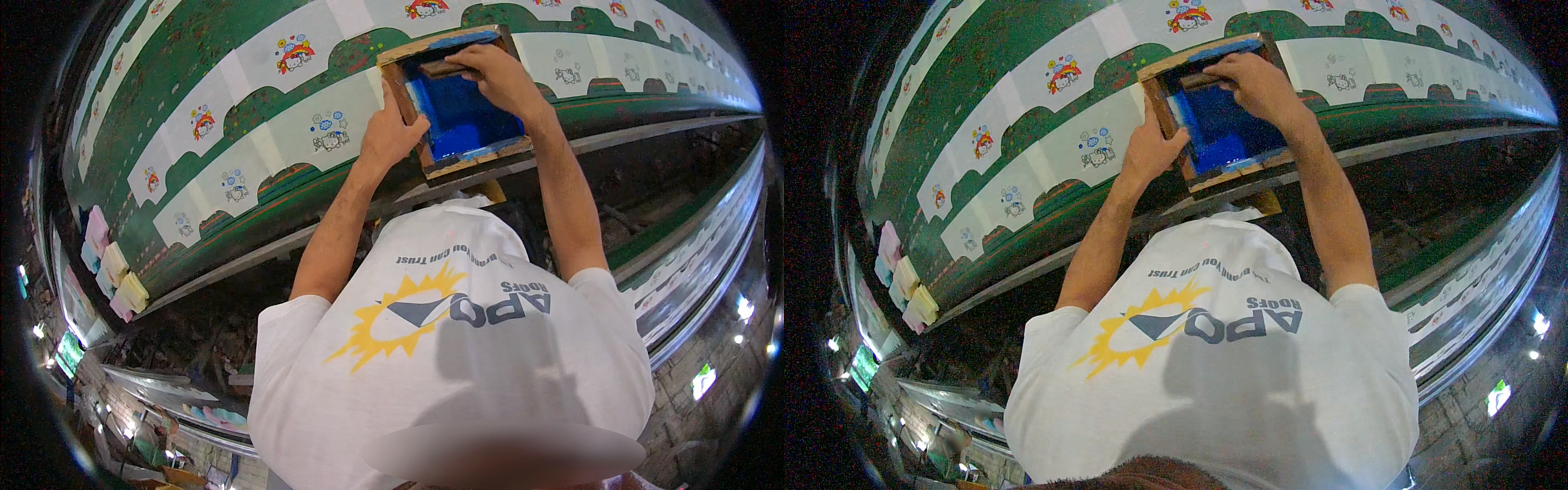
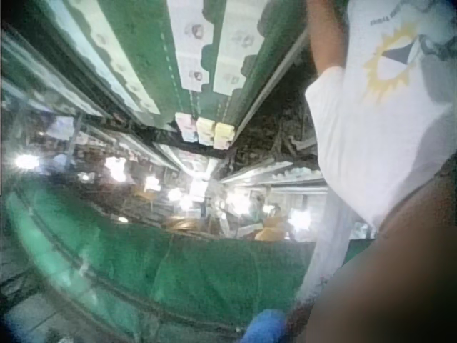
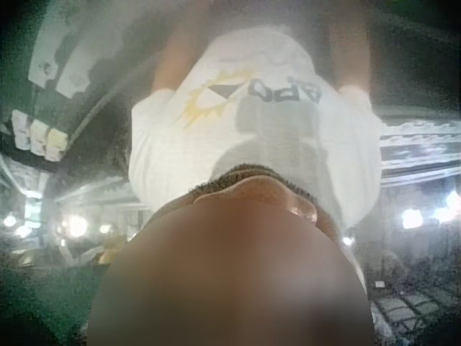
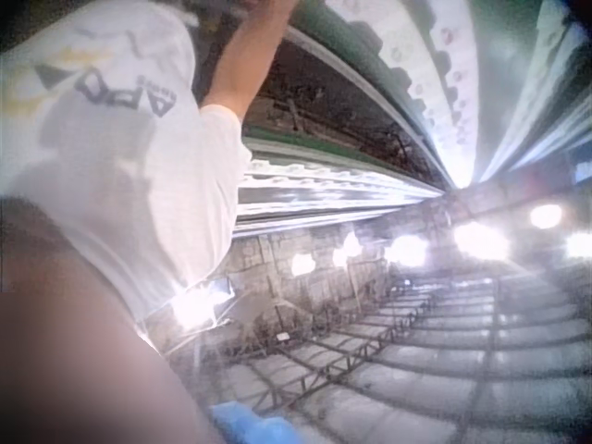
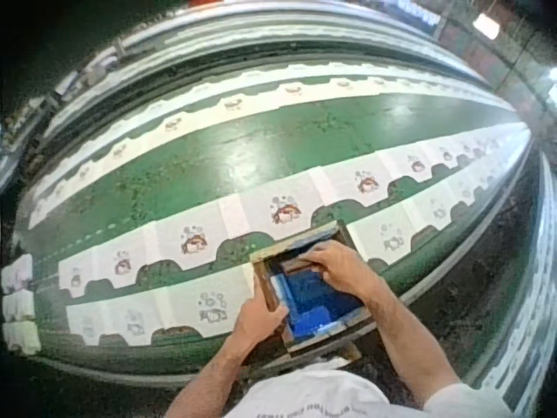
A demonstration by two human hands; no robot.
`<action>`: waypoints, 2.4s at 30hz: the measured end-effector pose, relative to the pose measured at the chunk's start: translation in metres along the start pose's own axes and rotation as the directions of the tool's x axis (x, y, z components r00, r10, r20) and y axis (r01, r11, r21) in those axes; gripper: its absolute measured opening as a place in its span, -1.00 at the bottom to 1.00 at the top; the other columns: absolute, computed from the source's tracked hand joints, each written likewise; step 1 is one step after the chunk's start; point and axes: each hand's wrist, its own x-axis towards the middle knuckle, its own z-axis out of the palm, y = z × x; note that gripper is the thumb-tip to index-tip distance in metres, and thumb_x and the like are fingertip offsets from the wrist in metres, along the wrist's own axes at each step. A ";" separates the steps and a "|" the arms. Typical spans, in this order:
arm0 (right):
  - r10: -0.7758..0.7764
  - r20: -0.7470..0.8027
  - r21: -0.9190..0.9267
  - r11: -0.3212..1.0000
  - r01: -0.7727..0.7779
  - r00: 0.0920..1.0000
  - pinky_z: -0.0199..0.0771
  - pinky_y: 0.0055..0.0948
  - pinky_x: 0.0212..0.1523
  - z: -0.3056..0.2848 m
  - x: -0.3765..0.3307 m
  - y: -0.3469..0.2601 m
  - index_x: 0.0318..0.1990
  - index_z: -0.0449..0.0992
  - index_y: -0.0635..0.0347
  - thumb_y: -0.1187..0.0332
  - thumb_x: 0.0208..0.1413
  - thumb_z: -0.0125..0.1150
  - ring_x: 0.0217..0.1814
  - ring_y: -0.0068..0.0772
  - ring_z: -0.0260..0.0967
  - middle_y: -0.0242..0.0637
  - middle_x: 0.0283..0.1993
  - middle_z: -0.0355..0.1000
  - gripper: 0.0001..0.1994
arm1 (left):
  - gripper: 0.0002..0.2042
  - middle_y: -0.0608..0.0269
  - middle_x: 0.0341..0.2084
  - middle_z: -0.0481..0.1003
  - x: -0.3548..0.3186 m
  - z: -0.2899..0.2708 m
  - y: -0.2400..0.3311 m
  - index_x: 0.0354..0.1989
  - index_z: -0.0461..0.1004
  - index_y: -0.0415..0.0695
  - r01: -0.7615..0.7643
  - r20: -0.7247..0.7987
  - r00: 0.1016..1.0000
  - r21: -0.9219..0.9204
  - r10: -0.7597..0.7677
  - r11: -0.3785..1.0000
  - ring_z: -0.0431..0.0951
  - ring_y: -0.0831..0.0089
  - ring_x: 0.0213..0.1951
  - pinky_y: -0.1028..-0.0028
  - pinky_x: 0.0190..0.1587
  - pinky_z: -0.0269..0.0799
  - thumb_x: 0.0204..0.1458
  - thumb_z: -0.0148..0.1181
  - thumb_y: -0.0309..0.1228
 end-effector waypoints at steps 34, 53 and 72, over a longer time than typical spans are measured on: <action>-0.007 -0.071 0.043 0.999 0.010 0.997 0.48 -0.07 0.39 -0.103 -0.187 0.179 0.19 0.65 0.11 0.65 -0.03 0.32 0.33 -0.07 0.48 -0.22 0.22 0.57 -0.45 | 0.05 -0.13 -0.28 0.73 0.087 0.166 0.181 0.66 -0.17 -0.34 -0.038 -0.111 0.993 -0.106 0.026 0.994 0.76 0.13 -0.46 0.28 -0.46 0.69 0.10 0.41 -0.29; 0.003 -0.152 0.038 0.999 0.003 0.988 0.54 -0.16 0.35 -0.106 -0.114 0.207 0.22 0.67 0.01 0.70 0.07 0.23 0.30 -0.05 0.51 -0.23 0.23 0.59 -0.44 | 0.13 -0.27 -0.28 0.71 0.085 0.161 0.185 0.63 -0.27 -0.47 0.006 -0.016 1.000 -0.212 -0.010 0.977 0.78 -0.11 -0.26 0.10 -0.16 0.72 0.09 0.37 -0.17; 0.064 -0.004 0.066 0.996 -0.064 0.998 0.55 -0.12 0.33 -0.117 -0.150 0.191 0.22 0.67 0.03 0.69 0.05 0.22 0.30 -0.01 0.51 -0.20 0.21 0.59 -0.44 | 0.15 -0.47 -0.23 0.66 0.089 0.161 0.185 0.61 -0.37 -0.50 0.033 -0.018 0.999 0.037 -0.033 0.999 0.73 -0.32 -0.17 -0.01 -0.09 0.68 0.13 0.35 -0.13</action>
